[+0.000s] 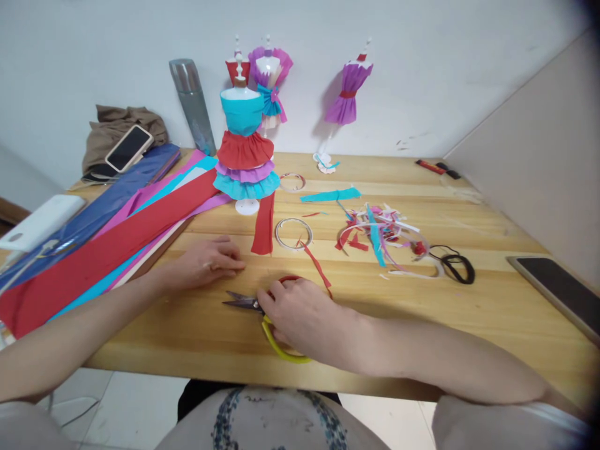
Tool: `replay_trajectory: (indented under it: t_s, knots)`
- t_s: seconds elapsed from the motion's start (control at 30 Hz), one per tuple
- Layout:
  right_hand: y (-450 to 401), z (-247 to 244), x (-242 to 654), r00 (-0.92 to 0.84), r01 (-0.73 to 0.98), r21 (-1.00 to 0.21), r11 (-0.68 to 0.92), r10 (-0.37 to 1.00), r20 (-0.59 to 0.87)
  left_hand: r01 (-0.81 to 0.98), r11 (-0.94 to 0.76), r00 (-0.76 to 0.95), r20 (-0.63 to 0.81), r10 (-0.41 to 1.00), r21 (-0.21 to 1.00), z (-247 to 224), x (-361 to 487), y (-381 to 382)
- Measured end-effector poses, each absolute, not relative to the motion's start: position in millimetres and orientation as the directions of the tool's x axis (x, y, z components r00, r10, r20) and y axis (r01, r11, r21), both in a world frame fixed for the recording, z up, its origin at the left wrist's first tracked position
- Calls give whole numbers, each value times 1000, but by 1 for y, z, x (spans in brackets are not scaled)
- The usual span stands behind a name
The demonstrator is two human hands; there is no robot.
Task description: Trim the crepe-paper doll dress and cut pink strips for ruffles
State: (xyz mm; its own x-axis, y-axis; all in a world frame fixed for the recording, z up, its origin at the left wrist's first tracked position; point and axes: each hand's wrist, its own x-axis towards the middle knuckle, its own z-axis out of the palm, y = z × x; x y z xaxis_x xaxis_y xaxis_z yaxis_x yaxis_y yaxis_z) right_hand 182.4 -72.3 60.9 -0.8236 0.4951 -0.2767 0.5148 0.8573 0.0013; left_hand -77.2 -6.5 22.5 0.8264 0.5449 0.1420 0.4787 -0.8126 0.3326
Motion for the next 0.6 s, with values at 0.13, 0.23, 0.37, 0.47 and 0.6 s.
replay_trajectory:
  t_s: [0.13, 0.23, 0.37, 0.47, 0.6]
  knots:
    - [-75, 63, 183, -832, 502, 21, 864, 490, -262, 375, -914, 917, 87, 390, 154, 24, -73, -6]
    - [-76, 62, 183, -853, 474, 44, 880, 470, -226, 364, -913, 916, 105, 387, 187, 29, -67, -3]
    - [-77, 57, 181, -847, 505, 86, 859, 512, -143, 493, -777, 766, 227, 601, 391, 47, -44, 6]
    - [-77, 51, 181, -843, 521, 105, 847, 530, -91, 537, -695, 670, 259, 696, 479, 65, -18, 16]
    - [-77, 50, 183, -875, 477, 87, 875, 482, -50, 587, -650, 628, 234, 742, 483, 75, 20, 28]
